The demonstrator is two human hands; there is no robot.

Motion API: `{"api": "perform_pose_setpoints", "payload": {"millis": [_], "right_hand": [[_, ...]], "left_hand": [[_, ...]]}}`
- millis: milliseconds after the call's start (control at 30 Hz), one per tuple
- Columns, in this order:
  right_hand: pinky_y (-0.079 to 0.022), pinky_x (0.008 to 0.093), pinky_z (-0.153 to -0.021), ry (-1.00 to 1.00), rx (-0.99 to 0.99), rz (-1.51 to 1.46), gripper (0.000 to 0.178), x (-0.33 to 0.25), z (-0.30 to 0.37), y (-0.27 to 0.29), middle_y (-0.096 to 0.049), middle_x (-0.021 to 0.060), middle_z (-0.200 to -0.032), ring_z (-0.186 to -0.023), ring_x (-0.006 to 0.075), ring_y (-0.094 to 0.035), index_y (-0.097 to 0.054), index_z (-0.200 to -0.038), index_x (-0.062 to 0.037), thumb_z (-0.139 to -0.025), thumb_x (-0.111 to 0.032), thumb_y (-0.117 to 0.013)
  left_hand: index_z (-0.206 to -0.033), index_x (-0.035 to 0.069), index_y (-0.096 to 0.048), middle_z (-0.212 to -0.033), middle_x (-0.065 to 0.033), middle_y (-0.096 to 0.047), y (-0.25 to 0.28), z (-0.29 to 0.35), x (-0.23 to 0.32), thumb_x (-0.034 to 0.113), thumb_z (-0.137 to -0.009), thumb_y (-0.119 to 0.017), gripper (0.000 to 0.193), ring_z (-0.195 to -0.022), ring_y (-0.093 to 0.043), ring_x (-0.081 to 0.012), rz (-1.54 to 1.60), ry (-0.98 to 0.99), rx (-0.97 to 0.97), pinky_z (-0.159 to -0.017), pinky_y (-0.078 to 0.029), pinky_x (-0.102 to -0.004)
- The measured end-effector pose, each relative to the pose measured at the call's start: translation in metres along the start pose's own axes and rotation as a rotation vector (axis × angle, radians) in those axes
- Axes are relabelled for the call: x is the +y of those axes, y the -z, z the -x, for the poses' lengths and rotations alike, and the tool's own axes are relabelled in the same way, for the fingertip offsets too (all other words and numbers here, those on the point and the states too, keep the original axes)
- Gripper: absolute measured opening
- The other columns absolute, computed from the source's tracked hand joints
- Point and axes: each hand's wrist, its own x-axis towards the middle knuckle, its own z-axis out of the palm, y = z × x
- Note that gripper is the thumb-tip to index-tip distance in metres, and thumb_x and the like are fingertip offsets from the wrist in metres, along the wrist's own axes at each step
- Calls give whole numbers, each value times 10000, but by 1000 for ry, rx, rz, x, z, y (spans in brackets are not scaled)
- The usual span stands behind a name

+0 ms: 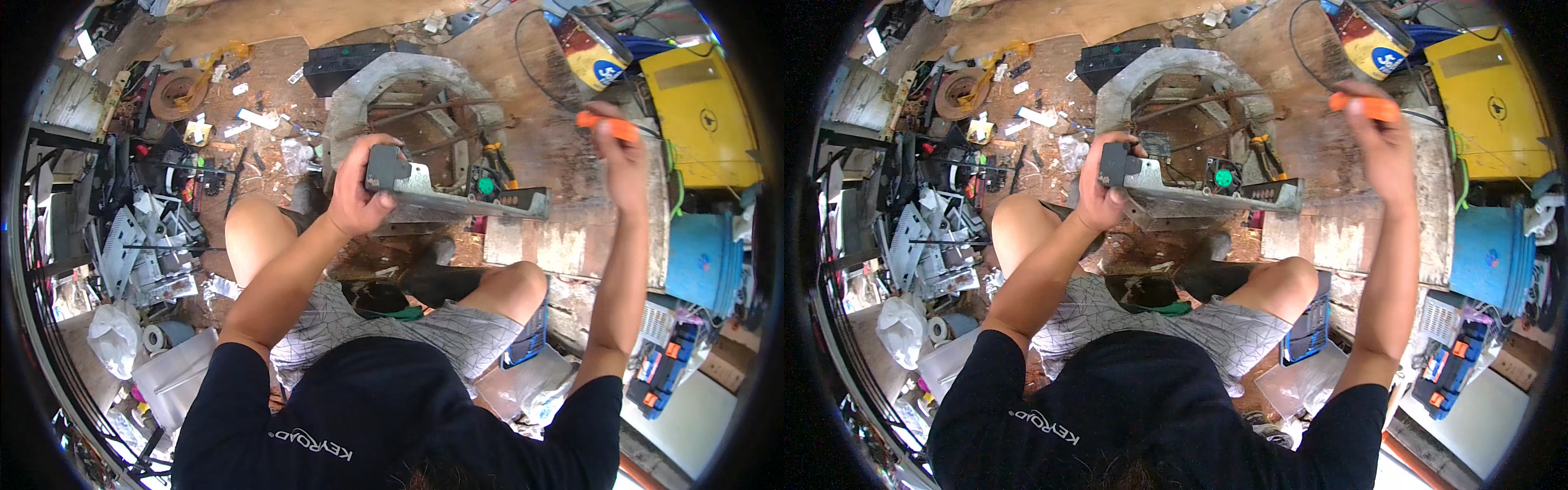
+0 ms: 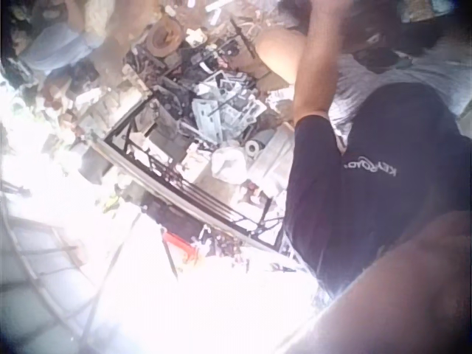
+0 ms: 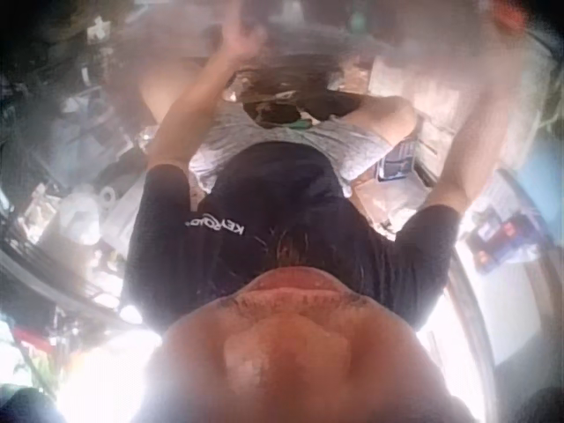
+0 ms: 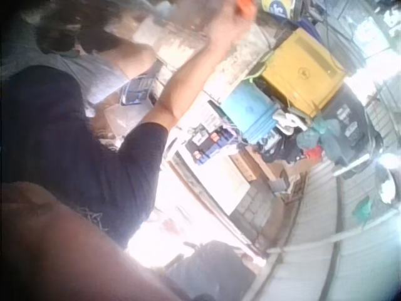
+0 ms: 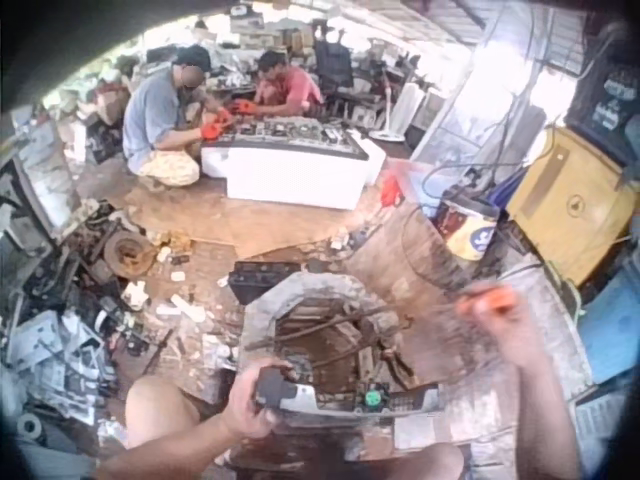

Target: The person uses a screwdriver to remove screws and disassemble the metal casing of an electronic device, then removes internal components and circuit boards.

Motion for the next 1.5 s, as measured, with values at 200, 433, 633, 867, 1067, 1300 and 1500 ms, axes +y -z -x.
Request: {"api": "perform_pose_setpoints", "payload": {"millis": [200,433,633,867,1067,1300,1500], "right_hand": [[-482,225,-737,247,-55,64,252,-154,39,-20,-682,48,-1012,-848,60,-598,-651,-1123,-6,-970,-204,-681],[-468,202,-681,101,-253,-24,181,-177,45,-86,-649,-4,-867,-787,39,-581,-640,-1027,-13,-921,-127,-732],[-466,205,-671,137,-209,-5,178,-169,44,-95,-646,-12,-840,-769,38,-575,-643,-1017,-26,-924,-149,-733],[-476,218,-662,174,-212,74,148,-166,40,-97,-666,1,-807,-725,54,-588,-669,-975,-27,-908,-138,-741],[-509,324,-635,295,-428,692,189,-224,11,-88,-679,112,-714,-663,195,-665,-710,-855,-2,-822,-176,-776],[-537,388,-663,19,-991,1127,179,-259,-26,-117,-684,179,-722,-714,320,-694,-720,-887,9,-859,-155,-654],[-569,406,-734,-81,-1139,1288,197,-282,-38,-145,-697,192,-803,-809,332,-716,-711,-949,9,-846,-139,-632]], "left_hand": [[-1204,-4,-526,-901,-114,-591,0,-9,-4,638,-849,-648,744,-801,-605,-256,-19,-42,-13,-764,-492,-346],[-1155,11,-560,-948,-127,-637,0,-14,-9,432,-738,-839,655,-835,-640,-282,-13,-123,-15,-778,-515,-365],[-1116,25,-575,-934,-110,-637,2,-12,-5,338,-695,-877,605,-811,-636,-266,6,-79,-24,-767,-516,-355],[-1112,33,-576,-884,-93,-636,1,-13,-6,306,-679,-889,600,-789,-632,-248,26,-101,-25,-753,-513,-346],[-1097,49,-593,-897,-92,-647,1,-14,1,240,-628,-929,608,-792,-636,-256,43,-62,-37,-754,-516,-351],[-1060,78,-616,-895,-97,-650,7,-14,-3,309,-605,-944,607,-790,-649,-300,0,4,-46,-736,-528,-373],[-1067,68,-619,-903,-104,-651,3,-15,-2,367,-626,-939,622,-793,-655,-319,-31,-94,-28,-730,-535,-381]]}}
